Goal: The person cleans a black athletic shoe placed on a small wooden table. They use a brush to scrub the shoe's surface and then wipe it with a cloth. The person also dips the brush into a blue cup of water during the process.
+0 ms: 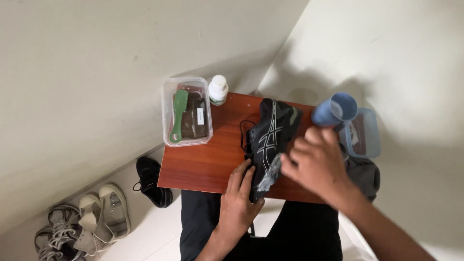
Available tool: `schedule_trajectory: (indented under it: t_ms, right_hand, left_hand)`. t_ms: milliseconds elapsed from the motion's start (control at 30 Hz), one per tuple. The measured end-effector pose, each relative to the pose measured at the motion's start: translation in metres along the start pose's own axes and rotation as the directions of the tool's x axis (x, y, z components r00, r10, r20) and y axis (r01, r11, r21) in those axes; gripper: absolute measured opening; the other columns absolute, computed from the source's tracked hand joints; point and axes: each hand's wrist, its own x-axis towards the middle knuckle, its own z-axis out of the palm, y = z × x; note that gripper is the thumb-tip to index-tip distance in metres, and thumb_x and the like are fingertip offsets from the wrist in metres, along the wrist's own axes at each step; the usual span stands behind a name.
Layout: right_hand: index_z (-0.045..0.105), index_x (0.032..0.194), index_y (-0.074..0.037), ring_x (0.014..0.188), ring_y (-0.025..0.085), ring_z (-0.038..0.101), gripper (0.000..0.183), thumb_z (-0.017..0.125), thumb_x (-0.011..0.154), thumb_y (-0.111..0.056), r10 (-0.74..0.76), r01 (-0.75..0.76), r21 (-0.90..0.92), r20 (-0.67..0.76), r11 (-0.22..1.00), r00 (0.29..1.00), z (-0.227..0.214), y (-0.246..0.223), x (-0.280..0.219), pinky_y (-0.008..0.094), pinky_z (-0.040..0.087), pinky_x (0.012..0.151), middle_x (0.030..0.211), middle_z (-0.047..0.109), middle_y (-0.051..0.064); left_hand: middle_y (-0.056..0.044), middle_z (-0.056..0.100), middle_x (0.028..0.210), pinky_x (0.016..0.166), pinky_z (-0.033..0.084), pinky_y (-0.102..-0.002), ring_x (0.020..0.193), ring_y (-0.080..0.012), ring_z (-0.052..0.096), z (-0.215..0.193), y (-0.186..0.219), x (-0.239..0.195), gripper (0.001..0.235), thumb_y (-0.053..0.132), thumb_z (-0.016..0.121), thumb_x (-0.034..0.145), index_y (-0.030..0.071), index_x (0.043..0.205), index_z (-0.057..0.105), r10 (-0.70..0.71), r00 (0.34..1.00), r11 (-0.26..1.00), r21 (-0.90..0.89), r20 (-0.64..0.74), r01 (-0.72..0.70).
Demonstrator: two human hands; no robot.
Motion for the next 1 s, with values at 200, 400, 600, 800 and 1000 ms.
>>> schedule_trajectory:
  t_ms: [200,400,600,800,1000]
  right_hand:
    - [0.06,0.057,-0.01,0.076,0.028,0.052,0.038,0.071,0.087,-0.032,-0.069,0.103,0.101,-0.299,0.99,0.952,0.018,-0.004,-0.008,0.047,0.038,0.071,0.063,0.056,0.001]
    - [0.047,0.057,-0.012,0.073,0.027,0.048,0.039,0.074,0.083,-0.025,-0.04,0.113,0.172,-0.378,0.979,0.925,0.014,-0.016,-0.008,0.044,0.037,0.074,0.066,0.044,0.001]
    - [0.058,0.051,-0.007,0.076,0.022,0.049,0.046,0.072,0.091,-0.026,0.176,-0.145,0.172,-0.184,0.974,0.967,0.065,0.039,0.006,0.04,0.033,0.077,0.054,0.048,-0.001]
    - [0.068,0.06,-0.011,0.074,0.019,0.052,0.051,0.054,0.104,-0.034,0.049,-0.043,0.178,-0.026,0.983,0.998,0.042,0.023,0.019,0.038,0.039,0.08,0.057,0.064,-0.002]
    - [0.069,0.056,-0.012,0.079,0.018,0.052,0.043,0.065,0.094,-0.031,-0.143,0.16,0.167,-0.111,0.973,0.984,0.026,0.008,0.029,0.04,0.037,0.076,0.057,0.062,-0.006]
  left_hand:
    - [-0.013,0.047,0.153,0.097,0.057,-0.045,0.138,-0.0344,0.05,0.002,-0.005,-0.001,0.082,0.004,0.08,0.066,0.004,0.143,0.049,-0.04,0.999,0.999,0.009,0.025,0.04]
    - [-0.011,0.049,0.152,0.09,0.06,-0.044,0.138,-0.0328,0.05,0.0,0.001,0.003,0.084,0.001,0.08,0.062,0.006,0.141,0.051,-0.081,0.995,0.997,0.025,0.051,0.079]
    - [-0.013,0.047,0.153,0.088,0.06,-0.046,0.137,-0.0356,0.05,-0.001,-0.001,0.001,0.086,0.001,0.084,0.064,0.006,0.142,0.049,-0.061,0.996,0.998,0.024,0.067,0.059]
    - [-0.012,0.048,0.153,0.093,0.058,-0.045,0.136,-0.0341,0.051,0.001,-0.004,0.001,0.083,0.002,0.083,0.064,0.005,0.141,0.05,-0.054,0.997,0.999,0.009,0.053,0.054]
    - [-0.015,0.047,0.153,0.101,0.054,-0.046,0.136,-0.0364,0.051,0.004,-0.004,0.0,0.083,0.001,0.081,0.065,0.004,0.141,0.051,-0.035,0.999,0.999,0.026,0.036,0.034]
